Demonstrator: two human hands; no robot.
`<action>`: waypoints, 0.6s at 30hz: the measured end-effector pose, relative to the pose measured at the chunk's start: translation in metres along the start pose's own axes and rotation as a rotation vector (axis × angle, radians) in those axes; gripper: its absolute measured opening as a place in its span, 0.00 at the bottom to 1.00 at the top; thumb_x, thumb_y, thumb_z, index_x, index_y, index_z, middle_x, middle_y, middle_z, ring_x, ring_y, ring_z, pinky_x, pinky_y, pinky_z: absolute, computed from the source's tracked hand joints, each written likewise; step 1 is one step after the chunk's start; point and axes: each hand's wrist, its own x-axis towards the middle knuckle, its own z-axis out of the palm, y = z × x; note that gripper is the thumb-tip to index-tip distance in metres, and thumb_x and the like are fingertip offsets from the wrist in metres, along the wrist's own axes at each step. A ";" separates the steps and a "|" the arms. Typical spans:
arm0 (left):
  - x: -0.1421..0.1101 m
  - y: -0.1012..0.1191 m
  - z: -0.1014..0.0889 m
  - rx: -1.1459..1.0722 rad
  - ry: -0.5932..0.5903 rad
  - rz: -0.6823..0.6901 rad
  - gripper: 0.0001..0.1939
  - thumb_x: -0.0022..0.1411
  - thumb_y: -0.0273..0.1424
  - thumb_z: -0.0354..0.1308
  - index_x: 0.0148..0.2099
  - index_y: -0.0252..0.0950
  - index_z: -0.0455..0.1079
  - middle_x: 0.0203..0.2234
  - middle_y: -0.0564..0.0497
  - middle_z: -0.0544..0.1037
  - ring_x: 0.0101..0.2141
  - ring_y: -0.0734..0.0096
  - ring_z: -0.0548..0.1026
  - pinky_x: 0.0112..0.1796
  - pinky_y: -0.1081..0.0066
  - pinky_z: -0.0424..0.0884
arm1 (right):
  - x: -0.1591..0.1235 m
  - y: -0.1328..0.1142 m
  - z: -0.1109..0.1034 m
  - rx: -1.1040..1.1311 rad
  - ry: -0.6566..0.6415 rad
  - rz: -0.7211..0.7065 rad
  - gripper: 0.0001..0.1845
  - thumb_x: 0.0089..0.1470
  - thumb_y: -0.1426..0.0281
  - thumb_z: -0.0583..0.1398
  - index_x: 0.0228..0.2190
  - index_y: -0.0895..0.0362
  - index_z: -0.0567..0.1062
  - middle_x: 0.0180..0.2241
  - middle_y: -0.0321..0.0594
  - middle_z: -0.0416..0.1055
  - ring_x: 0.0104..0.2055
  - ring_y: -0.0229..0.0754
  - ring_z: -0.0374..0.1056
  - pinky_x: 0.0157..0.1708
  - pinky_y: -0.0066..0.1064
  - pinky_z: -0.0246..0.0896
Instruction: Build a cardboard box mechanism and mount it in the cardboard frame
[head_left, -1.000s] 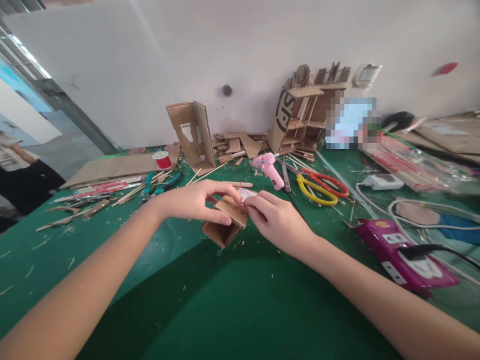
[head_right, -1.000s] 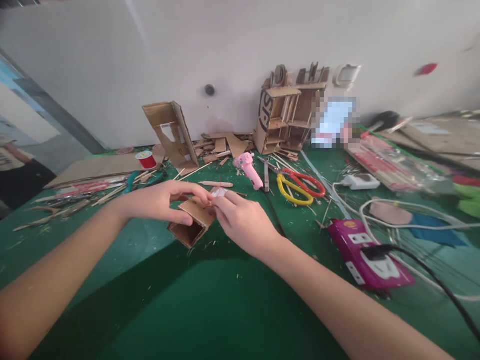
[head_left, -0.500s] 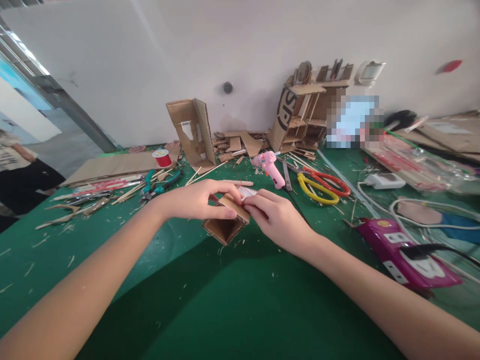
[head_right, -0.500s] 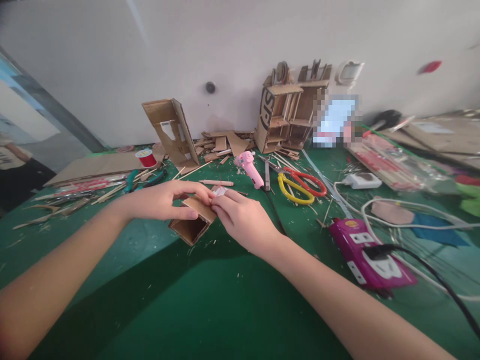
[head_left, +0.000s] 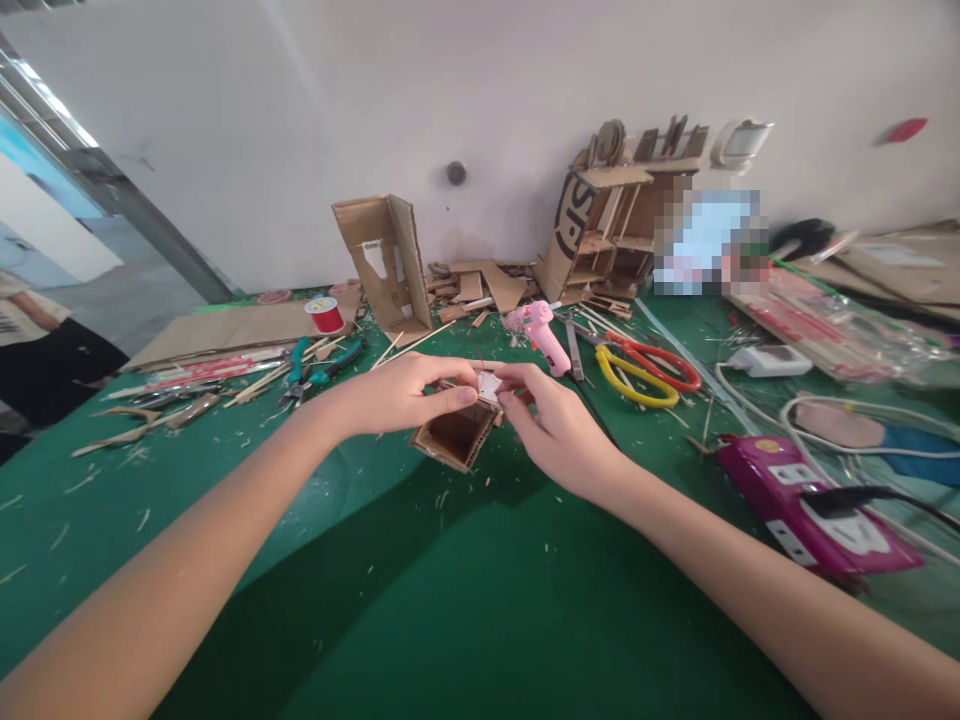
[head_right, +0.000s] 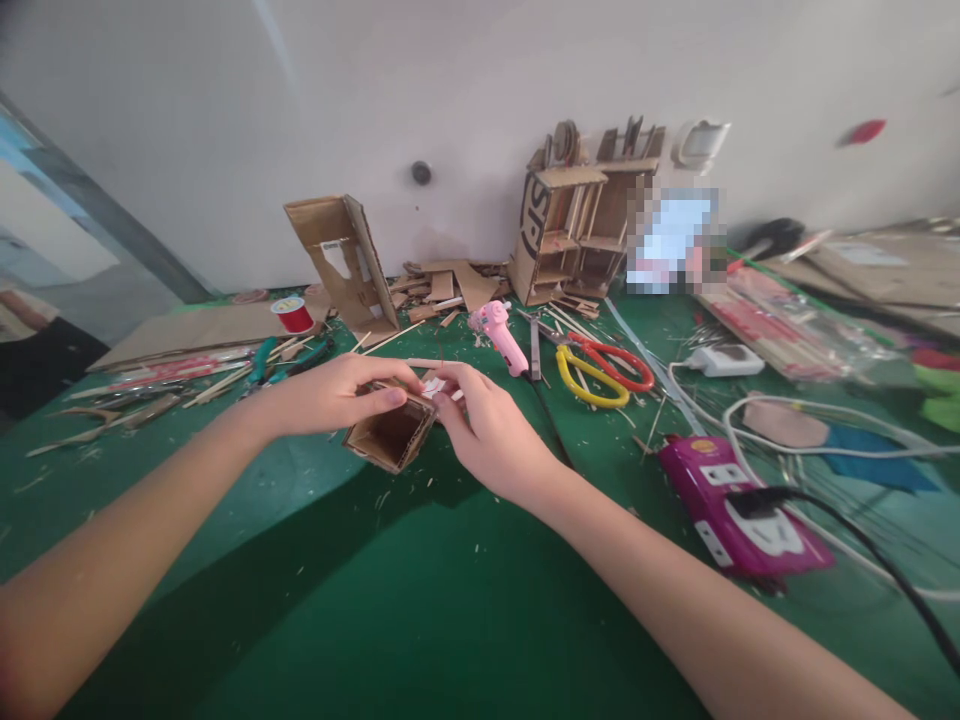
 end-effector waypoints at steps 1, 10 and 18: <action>0.000 0.000 0.000 0.004 0.014 -0.018 0.25 0.67 0.54 0.44 0.50 0.44 0.72 0.39 0.51 0.79 0.34 0.65 0.74 0.35 0.69 0.65 | 0.000 0.001 0.000 0.013 0.006 0.016 0.12 0.65 0.70 0.52 0.49 0.56 0.68 0.43 0.45 0.74 0.41 0.42 0.72 0.38 0.35 0.69; 0.002 0.007 0.007 -0.078 0.128 -0.179 0.29 0.66 0.57 0.41 0.46 0.41 0.72 0.39 0.51 0.79 0.37 0.62 0.75 0.37 0.68 0.67 | -0.005 -0.006 0.000 -0.202 0.075 -0.216 0.03 0.59 0.70 0.59 0.36 0.56 0.70 0.44 0.48 0.69 0.49 0.49 0.66 0.50 0.47 0.64; 0.003 0.032 0.019 -0.063 0.166 -0.232 0.26 0.69 0.51 0.39 0.46 0.46 0.75 0.45 0.53 0.80 0.40 0.64 0.76 0.38 0.68 0.68 | 0.003 -0.014 -0.006 -0.017 0.013 0.071 0.07 0.50 0.74 0.62 0.29 0.55 0.66 0.37 0.40 0.68 0.38 0.41 0.66 0.38 0.36 0.66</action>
